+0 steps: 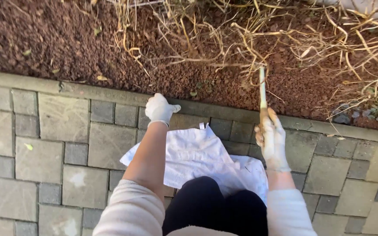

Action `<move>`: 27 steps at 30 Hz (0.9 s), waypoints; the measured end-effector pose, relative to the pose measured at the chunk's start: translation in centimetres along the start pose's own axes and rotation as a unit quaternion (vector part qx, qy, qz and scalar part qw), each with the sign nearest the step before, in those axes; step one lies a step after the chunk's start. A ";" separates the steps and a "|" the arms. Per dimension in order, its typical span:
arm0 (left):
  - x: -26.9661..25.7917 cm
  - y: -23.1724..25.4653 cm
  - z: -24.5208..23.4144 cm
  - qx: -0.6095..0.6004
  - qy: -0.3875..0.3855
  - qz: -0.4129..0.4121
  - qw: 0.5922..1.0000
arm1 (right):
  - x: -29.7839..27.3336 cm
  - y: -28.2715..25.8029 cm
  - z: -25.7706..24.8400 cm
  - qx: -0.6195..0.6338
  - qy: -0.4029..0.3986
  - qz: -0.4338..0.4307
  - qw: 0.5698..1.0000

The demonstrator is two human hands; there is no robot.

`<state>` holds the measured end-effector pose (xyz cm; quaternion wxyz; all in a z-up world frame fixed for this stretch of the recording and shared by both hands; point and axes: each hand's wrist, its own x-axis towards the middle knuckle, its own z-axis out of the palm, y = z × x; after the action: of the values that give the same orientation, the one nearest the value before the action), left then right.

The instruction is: The person uses a small hand tool to scrape and remove weeds and debris from the soil in a garden bed while kneeling on a white cloth on a paved walkway.

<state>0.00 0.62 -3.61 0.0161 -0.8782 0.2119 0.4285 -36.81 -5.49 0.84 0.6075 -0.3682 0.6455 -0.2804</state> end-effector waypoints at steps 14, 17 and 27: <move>-1.6 0.6 -1.5 0.036 0.026 0.003 0.999 | -3.8 1.2 -6.8 -0.001 0.081 0.061 0.995; 0.2 -0.5 -0.2 0.047 0.035 -0.001 0.998 | -4.7 0.3 -5.7 0.010 0.044 0.084 0.995; 3.7 -2.9 1.8 0.059 0.088 0.001 0.994 | -3.8 0.8 -10.0 -0.012 0.035 0.018 0.999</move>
<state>1.75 2.34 -8.02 0.0488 -0.9099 0.2387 0.3358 -46.81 -2.81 3.44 0.5848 -0.3538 0.6764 -0.2745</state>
